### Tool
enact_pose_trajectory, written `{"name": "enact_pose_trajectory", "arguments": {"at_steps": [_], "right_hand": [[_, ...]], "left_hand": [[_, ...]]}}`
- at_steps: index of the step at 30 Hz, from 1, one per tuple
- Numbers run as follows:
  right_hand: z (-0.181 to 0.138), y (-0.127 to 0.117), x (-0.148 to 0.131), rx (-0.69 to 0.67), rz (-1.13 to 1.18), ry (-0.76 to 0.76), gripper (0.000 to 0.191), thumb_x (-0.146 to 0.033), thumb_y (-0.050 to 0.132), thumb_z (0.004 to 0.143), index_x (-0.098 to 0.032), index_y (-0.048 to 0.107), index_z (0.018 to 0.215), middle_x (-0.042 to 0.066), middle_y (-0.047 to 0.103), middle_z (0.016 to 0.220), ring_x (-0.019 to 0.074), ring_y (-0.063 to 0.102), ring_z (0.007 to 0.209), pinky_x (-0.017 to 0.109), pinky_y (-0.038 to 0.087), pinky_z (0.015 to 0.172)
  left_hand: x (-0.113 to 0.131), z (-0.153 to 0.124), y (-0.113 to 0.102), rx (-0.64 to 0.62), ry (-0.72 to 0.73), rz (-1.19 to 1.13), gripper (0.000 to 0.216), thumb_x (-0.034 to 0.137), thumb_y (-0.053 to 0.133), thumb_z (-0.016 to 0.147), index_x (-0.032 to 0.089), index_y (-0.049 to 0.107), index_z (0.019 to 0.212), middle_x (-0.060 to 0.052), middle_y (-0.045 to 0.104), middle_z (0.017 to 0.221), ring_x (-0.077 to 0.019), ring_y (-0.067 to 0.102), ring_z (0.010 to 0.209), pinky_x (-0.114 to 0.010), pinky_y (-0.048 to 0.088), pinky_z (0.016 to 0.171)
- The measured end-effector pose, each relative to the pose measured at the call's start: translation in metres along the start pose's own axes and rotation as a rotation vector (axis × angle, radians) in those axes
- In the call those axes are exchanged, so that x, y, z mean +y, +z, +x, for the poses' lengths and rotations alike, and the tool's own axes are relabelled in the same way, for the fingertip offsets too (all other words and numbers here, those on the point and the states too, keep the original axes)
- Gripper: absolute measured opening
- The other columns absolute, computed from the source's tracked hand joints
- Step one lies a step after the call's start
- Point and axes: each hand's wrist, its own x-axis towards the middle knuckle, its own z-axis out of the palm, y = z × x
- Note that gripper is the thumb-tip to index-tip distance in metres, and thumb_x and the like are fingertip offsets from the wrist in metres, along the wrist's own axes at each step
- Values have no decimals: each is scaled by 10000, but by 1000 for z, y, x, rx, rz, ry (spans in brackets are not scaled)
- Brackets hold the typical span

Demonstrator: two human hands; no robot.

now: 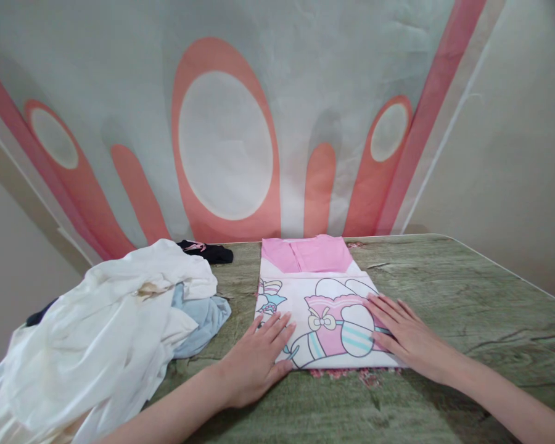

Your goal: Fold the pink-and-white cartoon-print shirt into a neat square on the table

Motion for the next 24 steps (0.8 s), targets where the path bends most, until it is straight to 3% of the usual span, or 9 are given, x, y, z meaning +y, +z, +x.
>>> {"name": "enact_pose_trajectory", "arguments": {"at_steps": [8,16,24], "right_hand": [[9,-8,-40,-53,66,-114,653,-547,315,877,-251,127,1428,4,135,1483,215,127,1351,427,171,1102],[1,-1,-39,-36,100,-116,635,-541,348,869,-299,145,1420,-10,167,1477,238,145,1347,466,150,1098],[-2,0,-44,-65,91,-66,634,-555,349,859,-269,219,1410,11,202,1471,245,172,1342,485,172,1087]], "left_hand": [[14,-3,4,-22,97,2,627,567,228,902,252,98,1428,-51,62,1490,-251,55,1357,-472,70,1090],[18,-22,-3,-50,112,-69,618,590,248,888,289,153,1419,-51,54,1488,-293,53,1350,-516,88,1078],[11,-32,-11,-55,130,-171,616,539,318,897,253,164,1421,-47,135,1479,-253,121,1348,-449,127,1097]]}}
